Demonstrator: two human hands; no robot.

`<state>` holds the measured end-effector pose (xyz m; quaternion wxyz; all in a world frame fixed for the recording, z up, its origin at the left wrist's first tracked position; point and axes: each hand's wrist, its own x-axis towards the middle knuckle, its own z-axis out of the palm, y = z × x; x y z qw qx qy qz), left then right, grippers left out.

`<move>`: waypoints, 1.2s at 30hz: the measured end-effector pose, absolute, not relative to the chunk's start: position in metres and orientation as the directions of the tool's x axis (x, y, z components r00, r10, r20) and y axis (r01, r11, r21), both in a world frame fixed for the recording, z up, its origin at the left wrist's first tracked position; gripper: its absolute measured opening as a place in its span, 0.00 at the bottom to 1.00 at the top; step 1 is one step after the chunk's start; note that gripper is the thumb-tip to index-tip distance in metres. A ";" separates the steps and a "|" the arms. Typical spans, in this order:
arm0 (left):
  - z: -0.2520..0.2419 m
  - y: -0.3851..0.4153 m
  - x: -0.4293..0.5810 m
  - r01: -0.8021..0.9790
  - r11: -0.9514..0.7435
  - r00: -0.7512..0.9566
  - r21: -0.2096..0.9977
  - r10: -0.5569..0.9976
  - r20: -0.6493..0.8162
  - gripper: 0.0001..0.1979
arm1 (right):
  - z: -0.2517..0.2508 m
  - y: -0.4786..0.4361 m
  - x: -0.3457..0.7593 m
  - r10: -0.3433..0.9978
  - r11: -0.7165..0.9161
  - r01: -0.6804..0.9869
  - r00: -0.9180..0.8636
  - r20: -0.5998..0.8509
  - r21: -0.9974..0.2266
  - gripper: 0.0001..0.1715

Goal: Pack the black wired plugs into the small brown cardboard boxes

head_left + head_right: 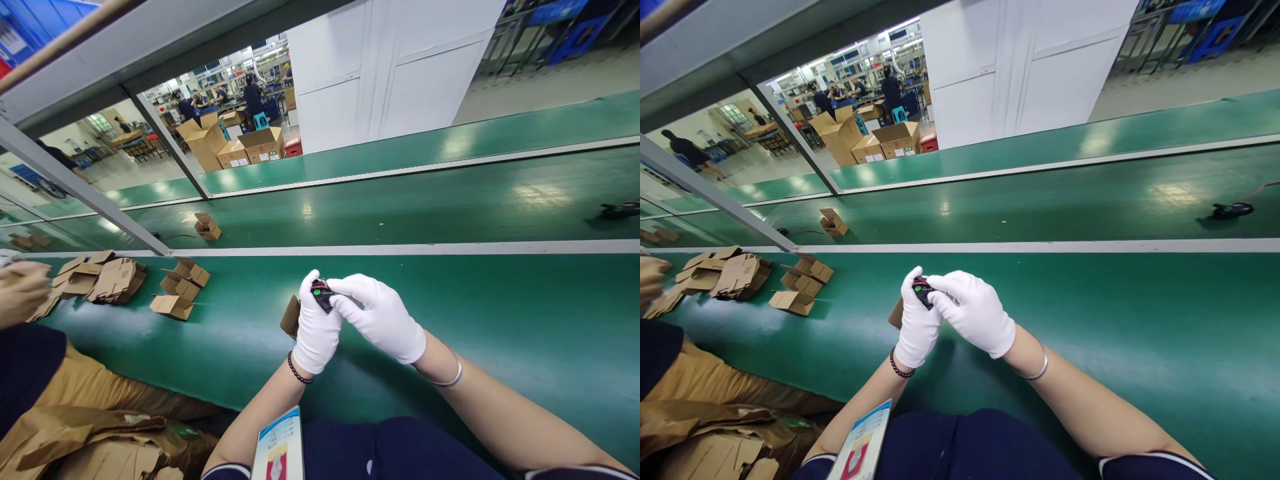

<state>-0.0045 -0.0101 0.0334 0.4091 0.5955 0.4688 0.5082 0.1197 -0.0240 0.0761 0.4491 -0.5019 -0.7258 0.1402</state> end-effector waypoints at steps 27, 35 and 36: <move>-0.017 0.015 -0.086 0.577 -0.125 0.191 0.807 0.981 0.015 0.22 | 0.060 0.036 0.052 0.734 0.647 0.761 -0.638 -0.234 -0.047 0.11; -0.024 0.020 -0.084 0.553 -0.114 0.167 0.825 0.986 0.024 0.23 | 0.049 0.036 0.044 0.790 0.576 0.816 -0.570 -0.227 -0.045 0.14; -0.023 0.021 -0.085 0.548 -0.121 0.173 0.828 0.984 0.030 0.22 | 0.046 0.035 0.046 0.802 0.566 0.823 -0.562 -0.204 -0.041 0.16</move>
